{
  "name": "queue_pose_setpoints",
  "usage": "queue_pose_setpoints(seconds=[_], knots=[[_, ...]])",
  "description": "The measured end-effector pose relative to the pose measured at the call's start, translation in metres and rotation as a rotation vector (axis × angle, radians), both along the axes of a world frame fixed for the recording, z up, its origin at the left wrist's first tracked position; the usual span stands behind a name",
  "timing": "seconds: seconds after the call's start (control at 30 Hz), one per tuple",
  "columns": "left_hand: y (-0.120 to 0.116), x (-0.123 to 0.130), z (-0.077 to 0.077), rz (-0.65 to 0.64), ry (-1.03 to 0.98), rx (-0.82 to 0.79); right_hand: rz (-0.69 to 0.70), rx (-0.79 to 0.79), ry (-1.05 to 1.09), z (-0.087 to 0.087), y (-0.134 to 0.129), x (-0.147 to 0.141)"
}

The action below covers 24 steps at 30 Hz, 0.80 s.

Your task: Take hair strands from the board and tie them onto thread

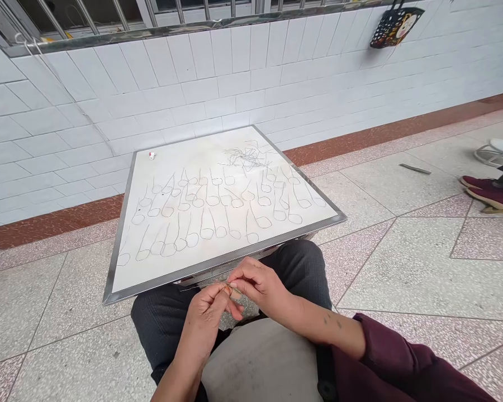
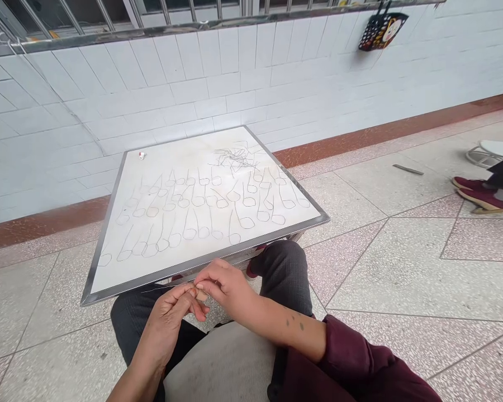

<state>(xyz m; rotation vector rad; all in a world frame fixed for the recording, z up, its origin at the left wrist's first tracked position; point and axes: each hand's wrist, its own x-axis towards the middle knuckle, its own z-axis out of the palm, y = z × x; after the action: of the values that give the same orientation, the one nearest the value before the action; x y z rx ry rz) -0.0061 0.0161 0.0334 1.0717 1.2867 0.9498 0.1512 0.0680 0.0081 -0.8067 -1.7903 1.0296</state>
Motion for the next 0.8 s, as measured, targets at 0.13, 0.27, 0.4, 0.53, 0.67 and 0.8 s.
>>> queue_pose_setpoints(seconds=[0.13,0.27,0.4,0.53,0.67,0.8], knots=[[0.000,0.004,-0.004,0.090,-0.072,0.020,0.077,-0.237,0.110,-0.004,0.000,0.000],[0.000,0.005,-0.003,0.205,-0.151,0.083,0.195,-0.441,0.135,-0.005,0.000,0.001],[0.000,0.005,-0.004,0.251,-0.179,0.095,0.208,-0.475,0.141,-0.004,-0.001,-0.001],[-0.003,0.005,-0.009,0.247,-0.174,0.125,0.115,-0.326,0.072,-0.001,-0.006,-0.004],[-0.004,0.005,-0.012,0.214,-0.135,0.118,0.034,-0.297,-0.026,0.000,-0.011,-0.004],[-0.006,0.003,-0.009,0.203,-0.103,0.084,0.076,-0.247,-0.045,0.000,-0.007,-0.001]])
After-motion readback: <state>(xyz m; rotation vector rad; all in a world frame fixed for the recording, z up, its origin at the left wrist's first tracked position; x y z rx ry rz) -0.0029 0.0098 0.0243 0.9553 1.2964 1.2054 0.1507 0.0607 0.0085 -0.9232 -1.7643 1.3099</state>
